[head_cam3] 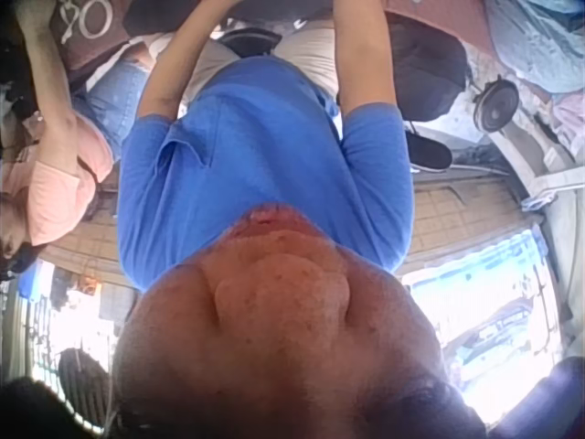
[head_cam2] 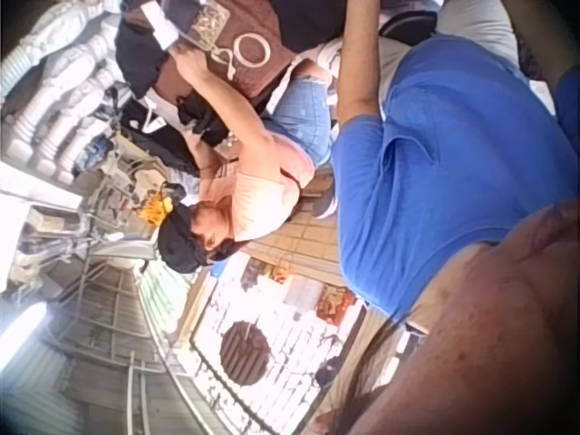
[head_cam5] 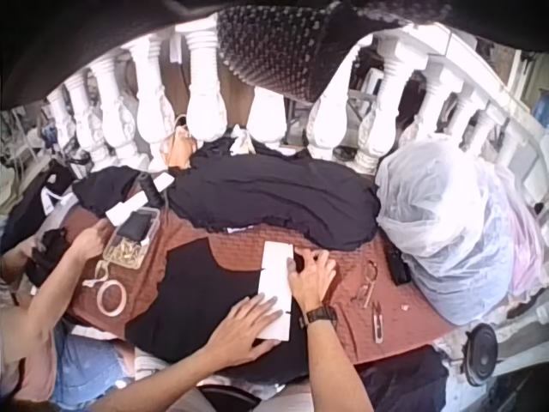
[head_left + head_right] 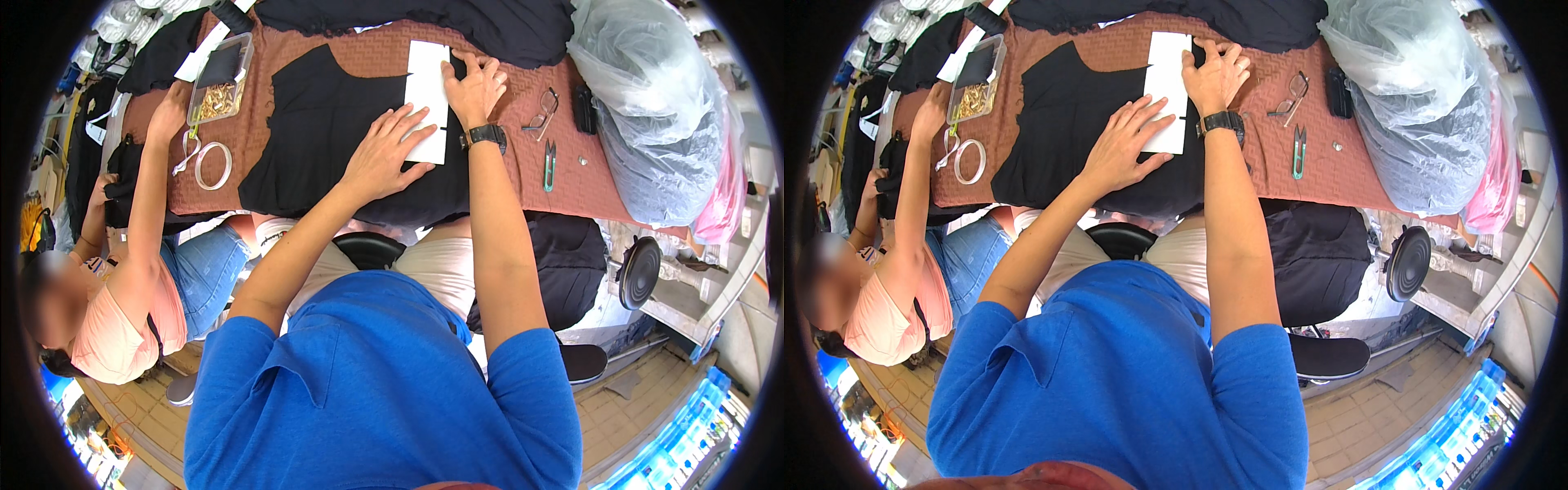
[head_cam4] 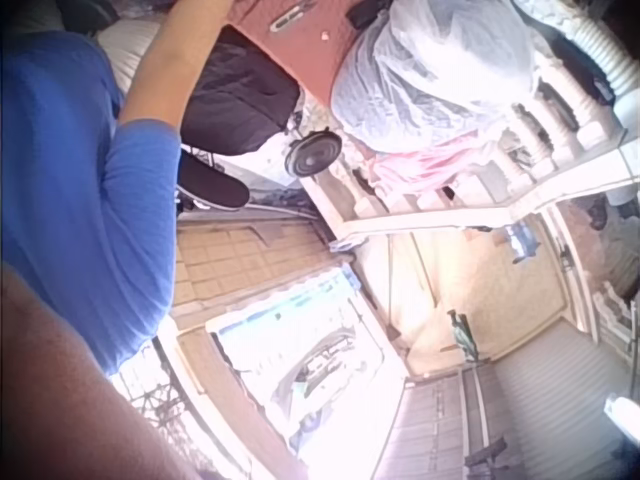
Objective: The person positions and aligns black fabric panels on a workspace, uses shears to trim edges, and places a white template over the material to mark or pin the fabric.
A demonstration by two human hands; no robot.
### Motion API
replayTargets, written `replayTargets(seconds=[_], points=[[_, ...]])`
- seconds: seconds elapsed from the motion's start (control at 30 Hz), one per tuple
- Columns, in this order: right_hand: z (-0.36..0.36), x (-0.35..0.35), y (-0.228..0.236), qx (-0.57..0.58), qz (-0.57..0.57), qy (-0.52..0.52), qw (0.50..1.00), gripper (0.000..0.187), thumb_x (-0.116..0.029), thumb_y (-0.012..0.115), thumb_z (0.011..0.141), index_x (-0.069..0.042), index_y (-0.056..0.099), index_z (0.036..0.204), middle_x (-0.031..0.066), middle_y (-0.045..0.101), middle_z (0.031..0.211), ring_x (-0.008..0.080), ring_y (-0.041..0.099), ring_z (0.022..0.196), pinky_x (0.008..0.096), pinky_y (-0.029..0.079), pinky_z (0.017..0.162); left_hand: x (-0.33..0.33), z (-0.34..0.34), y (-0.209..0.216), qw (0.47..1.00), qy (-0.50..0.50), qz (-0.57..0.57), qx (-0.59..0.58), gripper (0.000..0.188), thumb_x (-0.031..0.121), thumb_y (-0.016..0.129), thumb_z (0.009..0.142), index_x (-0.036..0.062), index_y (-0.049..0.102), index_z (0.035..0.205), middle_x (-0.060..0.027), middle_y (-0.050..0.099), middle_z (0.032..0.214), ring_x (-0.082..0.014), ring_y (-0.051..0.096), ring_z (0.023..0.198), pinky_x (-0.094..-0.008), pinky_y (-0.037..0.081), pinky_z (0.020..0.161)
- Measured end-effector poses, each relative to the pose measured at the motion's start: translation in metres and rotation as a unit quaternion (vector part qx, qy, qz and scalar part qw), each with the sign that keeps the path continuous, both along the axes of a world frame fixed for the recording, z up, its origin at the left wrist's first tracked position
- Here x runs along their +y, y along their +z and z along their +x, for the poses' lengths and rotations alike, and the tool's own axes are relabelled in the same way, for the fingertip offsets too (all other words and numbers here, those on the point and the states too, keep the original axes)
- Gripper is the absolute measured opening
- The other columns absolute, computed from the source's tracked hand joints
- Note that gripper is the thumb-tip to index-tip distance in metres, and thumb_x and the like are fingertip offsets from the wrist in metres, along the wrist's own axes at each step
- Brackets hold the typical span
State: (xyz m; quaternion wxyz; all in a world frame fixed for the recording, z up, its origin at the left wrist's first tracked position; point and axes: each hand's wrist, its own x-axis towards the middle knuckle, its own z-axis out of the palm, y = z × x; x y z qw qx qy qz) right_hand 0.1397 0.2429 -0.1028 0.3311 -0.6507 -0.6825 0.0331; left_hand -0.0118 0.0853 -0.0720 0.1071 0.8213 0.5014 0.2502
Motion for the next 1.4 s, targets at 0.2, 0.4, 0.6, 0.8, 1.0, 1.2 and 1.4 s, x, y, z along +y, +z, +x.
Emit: replayTargets(seconds=[0.2,0.4,0.6,0.8,1.0,1.2,1.4], points=[[-0.0004,-0.0005,0.0012,-0.006,-0.004,0.003,1.000,0.034,-0.041,0.070,0.083,-0.026,0.073,0.113,0.0084,0.053,0.120,0.0330,0.045,0.111,0.0449,0.036,0.095,-0.0003,-0.0017,0.0002,1.000,0.002,0.004,-0.019,0.060,0.035,0.072,0.085,0.0125,0.054,0.138,-0.0088,0.041,0.153,-0.0312,0.034,0.143,-0.0496,0.028,0.118],[0.0010,0.0004,0.0000,-0.009,-0.003,0.000,1.000,0.035,-0.042,0.071,0.082,-0.026,0.072,0.114,0.0082,0.053,0.120,0.0326,0.045,0.111,0.0453,0.036,0.096,-0.0001,-0.0004,0.0000,1.000,0.001,0.006,-0.018,0.058,0.035,0.072,0.086,0.0116,0.055,0.136,-0.0092,0.042,0.152,-0.0317,0.034,0.143,-0.0497,0.029,0.118],[-0.0002,-0.0008,0.0004,-0.018,-0.002,0.003,1.000,0.036,-0.042,0.070,0.083,-0.027,0.072,0.115,0.0081,0.053,0.120,0.0321,0.045,0.110,0.0443,0.036,0.093,-0.0013,-0.0011,-0.0004,1.000,0.012,0.022,-0.017,0.057,0.036,0.073,0.085,0.0101,0.057,0.133,-0.0113,0.044,0.149,-0.0329,0.037,0.141,-0.0490,0.032,0.116],[0.0006,-0.0011,0.0019,-0.018,-0.016,-0.003,1.000,0.037,-0.043,0.070,0.083,-0.027,0.071,0.116,0.0080,0.052,0.121,0.0330,0.045,0.112,0.0450,0.036,0.096,-0.0008,-0.0012,-0.0019,1.000,0.007,0.007,-0.022,0.058,0.037,0.072,0.086,0.0113,0.056,0.135,-0.0092,0.042,0.152,-0.0317,0.034,0.144,-0.0498,0.029,0.117],[0.0019,0.0016,0.0018,-0.011,-0.035,0.001,0.999,0.037,-0.044,0.070,0.083,-0.029,0.071,0.116,0.0082,0.052,0.123,0.0335,0.045,0.114,0.0456,0.036,0.097,-0.0013,-0.0015,-0.0006,1.000,0.009,0.010,-0.019,0.058,0.036,0.071,0.086,0.0111,0.055,0.136,-0.0099,0.042,0.152,-0.0318,0.034,0.143,-0.0493,0.029,0.118],[0.0053,0.0049,0.0079,0.011,-0.082,0.015,0.996,0.037,-0.044,0.072,0.082,-0.030,0.070,0.117,0.0090,0.052,0.125,0.0354,0.044,0.115,0.0458,0.036,0.098,-0.0013,-0.0019,-0.0015,0.999,0.009,0.027,-0.014,0.056,0.037,0.073,0.086,0.0088,0.057,0.132,-0.0115,0.044,0.149,-0.0332,0.036,0.141,-0.0485,0.032,0.116],[0.0065,0.0064,0.0062,0.009,-0.083,0.018,0.996,0.039,-0.044,0.073,0.082,-0.030,0.070,0.118,0.0093,0.051,0.126,0.0363,0.044,0.117,0.0467,0.035,0.099,-0.0013,-0.0018,-0.0009,0.999,0.008,0.029,-0.015,0.056,0.037,0.072,0.086,0.0091,0.057,0.132,-0.0111,0.043,0.150,-0.0328,0.036,0.141,-0.0486,0.032,0.116]])
